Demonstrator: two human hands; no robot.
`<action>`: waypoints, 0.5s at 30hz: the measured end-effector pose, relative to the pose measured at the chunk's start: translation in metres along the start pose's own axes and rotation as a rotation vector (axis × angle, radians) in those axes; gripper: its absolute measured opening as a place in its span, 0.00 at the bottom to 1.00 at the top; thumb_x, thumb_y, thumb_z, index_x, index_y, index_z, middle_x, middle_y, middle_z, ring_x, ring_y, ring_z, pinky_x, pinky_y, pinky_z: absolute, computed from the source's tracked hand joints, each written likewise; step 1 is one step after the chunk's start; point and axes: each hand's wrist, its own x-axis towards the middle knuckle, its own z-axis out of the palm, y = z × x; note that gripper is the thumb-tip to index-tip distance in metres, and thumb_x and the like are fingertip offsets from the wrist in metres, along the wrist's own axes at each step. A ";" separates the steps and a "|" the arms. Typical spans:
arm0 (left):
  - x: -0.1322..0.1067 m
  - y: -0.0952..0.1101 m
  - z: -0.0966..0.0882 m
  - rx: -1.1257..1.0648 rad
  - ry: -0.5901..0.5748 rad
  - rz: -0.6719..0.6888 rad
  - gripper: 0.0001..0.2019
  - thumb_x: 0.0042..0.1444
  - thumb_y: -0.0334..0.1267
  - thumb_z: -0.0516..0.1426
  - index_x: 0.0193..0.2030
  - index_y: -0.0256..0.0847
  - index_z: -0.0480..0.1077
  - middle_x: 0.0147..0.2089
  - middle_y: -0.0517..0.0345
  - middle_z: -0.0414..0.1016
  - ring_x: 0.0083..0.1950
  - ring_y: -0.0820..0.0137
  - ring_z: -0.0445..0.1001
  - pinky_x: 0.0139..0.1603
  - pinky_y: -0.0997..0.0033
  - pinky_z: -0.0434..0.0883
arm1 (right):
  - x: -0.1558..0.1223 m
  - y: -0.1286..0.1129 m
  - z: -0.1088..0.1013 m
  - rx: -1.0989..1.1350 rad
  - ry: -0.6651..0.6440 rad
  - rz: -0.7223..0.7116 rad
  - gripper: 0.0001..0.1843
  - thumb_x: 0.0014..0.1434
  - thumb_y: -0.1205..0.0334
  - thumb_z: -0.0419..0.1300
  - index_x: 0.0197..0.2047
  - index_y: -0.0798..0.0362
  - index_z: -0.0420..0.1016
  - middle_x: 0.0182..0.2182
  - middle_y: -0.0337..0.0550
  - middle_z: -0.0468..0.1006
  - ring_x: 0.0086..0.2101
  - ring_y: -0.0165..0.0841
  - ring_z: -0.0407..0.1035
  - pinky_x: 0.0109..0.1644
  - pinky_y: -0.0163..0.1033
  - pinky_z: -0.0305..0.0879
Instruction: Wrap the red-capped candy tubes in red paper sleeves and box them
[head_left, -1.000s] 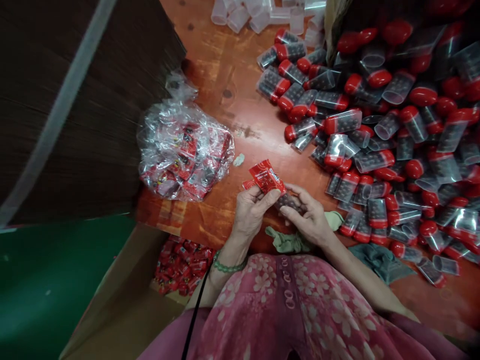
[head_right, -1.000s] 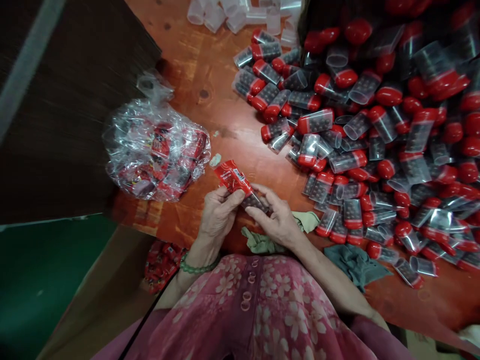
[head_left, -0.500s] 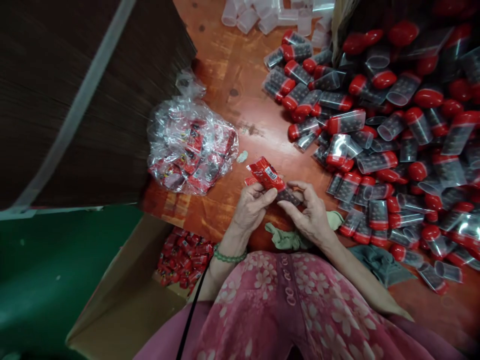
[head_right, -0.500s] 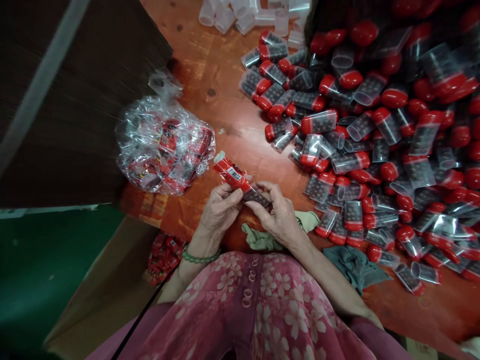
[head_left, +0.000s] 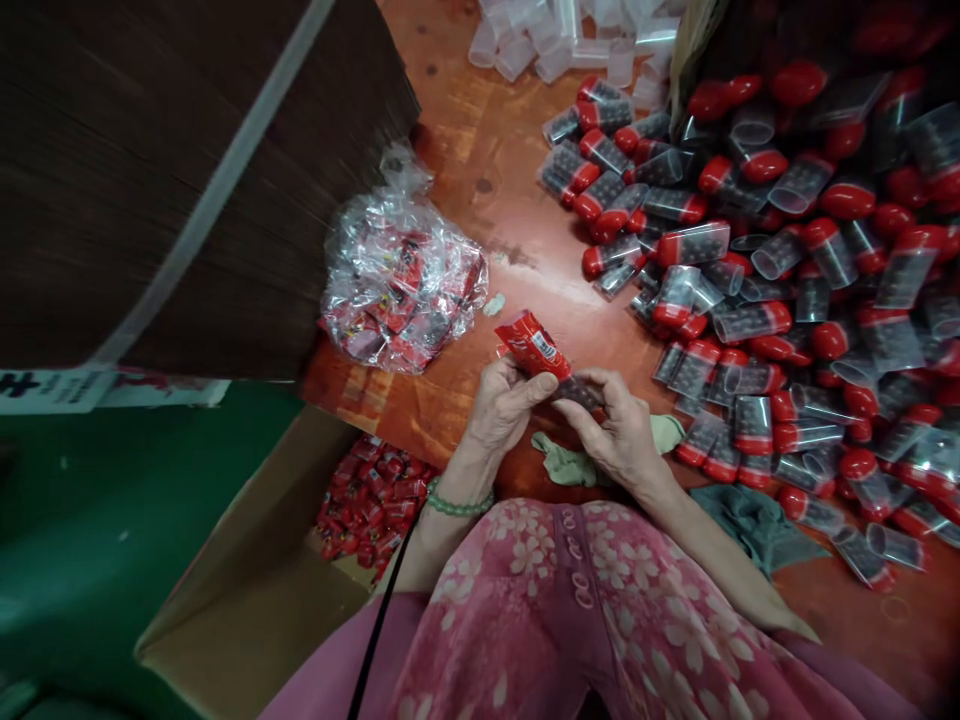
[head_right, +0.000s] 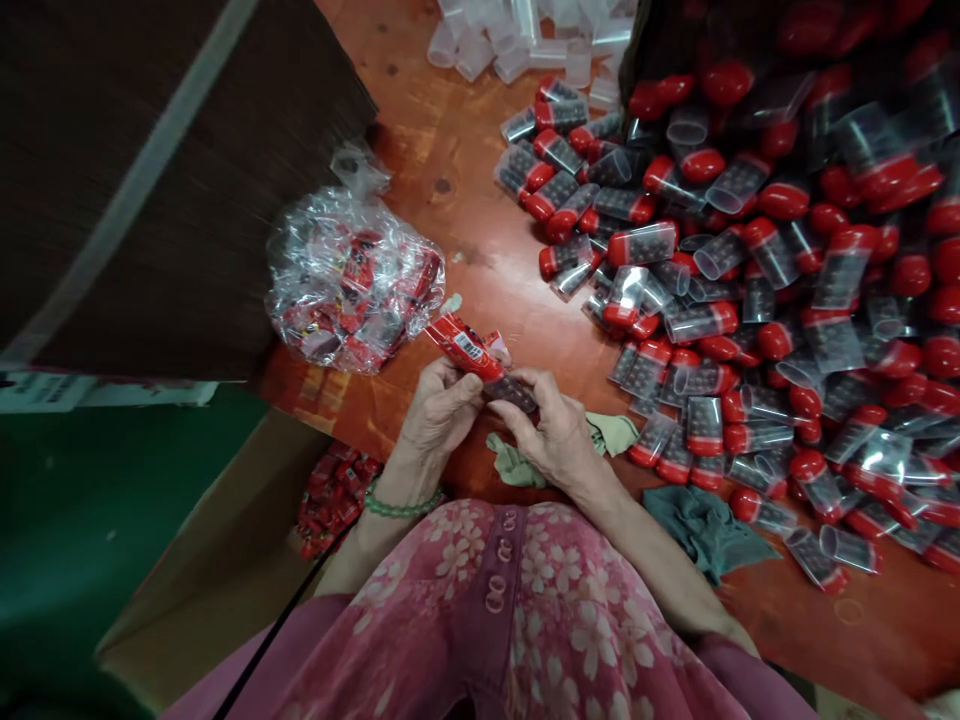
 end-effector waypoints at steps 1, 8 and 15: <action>-0.001 -0.001 -0.001 0.007 0.026 0.026 0.19 0.32 0.45 0.75 0.29 0.38 0.79 0.28 0.61 0.79 0.29 0.76 0.73 0.38 0.75 0.72 | -0.001 0.000 0.000 -0.006 0.000 -0.025 0.13 0.63 0.55 0.61 0.49 0.48 0.68 0.40 0.43 0.82 0.34 0.34 0.78 0.38 0.37 0.75; -0.007 0.000 -0.007 0.028 -0.010 -0.067 0.19 0.35 0.47 0.74 0.31 0.37 0.81 0.32 0.52 0.82 0.34 0.67 0.79 0.41 0.69 0.74 | -0.004 -0.003 0.004 0.208 -0.107 0.174 0.14 0.63 0.51 0.61 0.47 0.49 0.68 0.34 0.39 0.80 0.29 0.31 0.75 0.34 0.36 0.72; -0.011 -0.008 -0.006 -0.008 -0.026 -0.155 0.18 0.38 0.46 0.73 0.32 0.36 0.80 0.32 0.52 0.82 0.27 0.72 0.76 0.26 0.75 0.70 | 0.001 0.007 0.004 0.616 -0.306 0.424 0.18 0.60 0.45 0.61 0.42 0.49 0.65 0.31 0.35 0.77 0.21 0.24 0.69 0.24 0.31 0.66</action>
